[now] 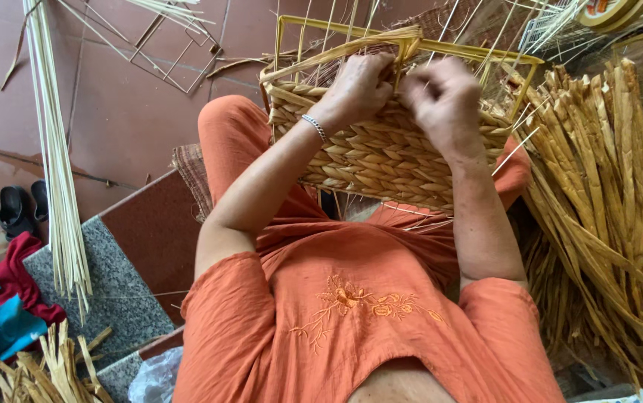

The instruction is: The person weaves a basket by hand using dried palm leaves. They interlace the leaves through a metal frame held on their lap, working on the rim and sides of the basket.

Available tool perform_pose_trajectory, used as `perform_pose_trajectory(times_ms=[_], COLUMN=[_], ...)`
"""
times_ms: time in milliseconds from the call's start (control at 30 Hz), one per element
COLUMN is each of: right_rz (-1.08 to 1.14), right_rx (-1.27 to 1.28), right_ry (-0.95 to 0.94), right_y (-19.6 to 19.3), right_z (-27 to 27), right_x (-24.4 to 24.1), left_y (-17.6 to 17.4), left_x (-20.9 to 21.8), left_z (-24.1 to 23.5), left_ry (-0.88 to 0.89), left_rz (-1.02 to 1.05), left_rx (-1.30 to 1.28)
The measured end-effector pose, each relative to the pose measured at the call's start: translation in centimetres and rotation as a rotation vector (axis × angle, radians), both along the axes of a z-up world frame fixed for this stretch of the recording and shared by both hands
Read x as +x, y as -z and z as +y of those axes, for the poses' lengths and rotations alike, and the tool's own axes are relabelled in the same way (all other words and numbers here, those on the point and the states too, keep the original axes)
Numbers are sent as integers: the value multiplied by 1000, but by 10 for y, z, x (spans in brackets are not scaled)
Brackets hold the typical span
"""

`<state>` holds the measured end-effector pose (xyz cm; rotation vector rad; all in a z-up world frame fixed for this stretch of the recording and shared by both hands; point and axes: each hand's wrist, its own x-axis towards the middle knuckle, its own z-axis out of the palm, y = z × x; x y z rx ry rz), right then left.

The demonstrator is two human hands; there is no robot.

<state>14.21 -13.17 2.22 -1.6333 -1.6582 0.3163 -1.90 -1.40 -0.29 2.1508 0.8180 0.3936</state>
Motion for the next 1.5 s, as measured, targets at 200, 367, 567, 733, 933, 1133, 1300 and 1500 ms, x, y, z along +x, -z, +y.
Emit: perform_pose_trajectory(times_ms=[200,367,567,733,933,1133,1300,1500], right_rz=[-410,430,1011,523,-28,-353,-291,789], right_rx=[234,334,407,67,183,67,83,168], right_ry=[-91,-1,173,76,119,225,177,208], right_y=[-21,6,-6,3,18,24,19,4], right_z=[38,42,-19,-47,-28,-14,-11,-55], right_x=[-4,1,34,24,-1,-8,-12,35], left_y=[37,23,9,-23,-7,4,-5,7], left_x=[9,-10,-21,-51,-34,-54,-59,-43], left_z=[-6,-16,-15,-12,-18,-15,-20,-11], left_ry=[-148,-177,-193,88,-46,-136,34,-102], left_rz=[-69,-352,-278,-121,-10,-307,-151,-171], left_rx=[-11,41,-232,-370,-85,-541,-187,-144])
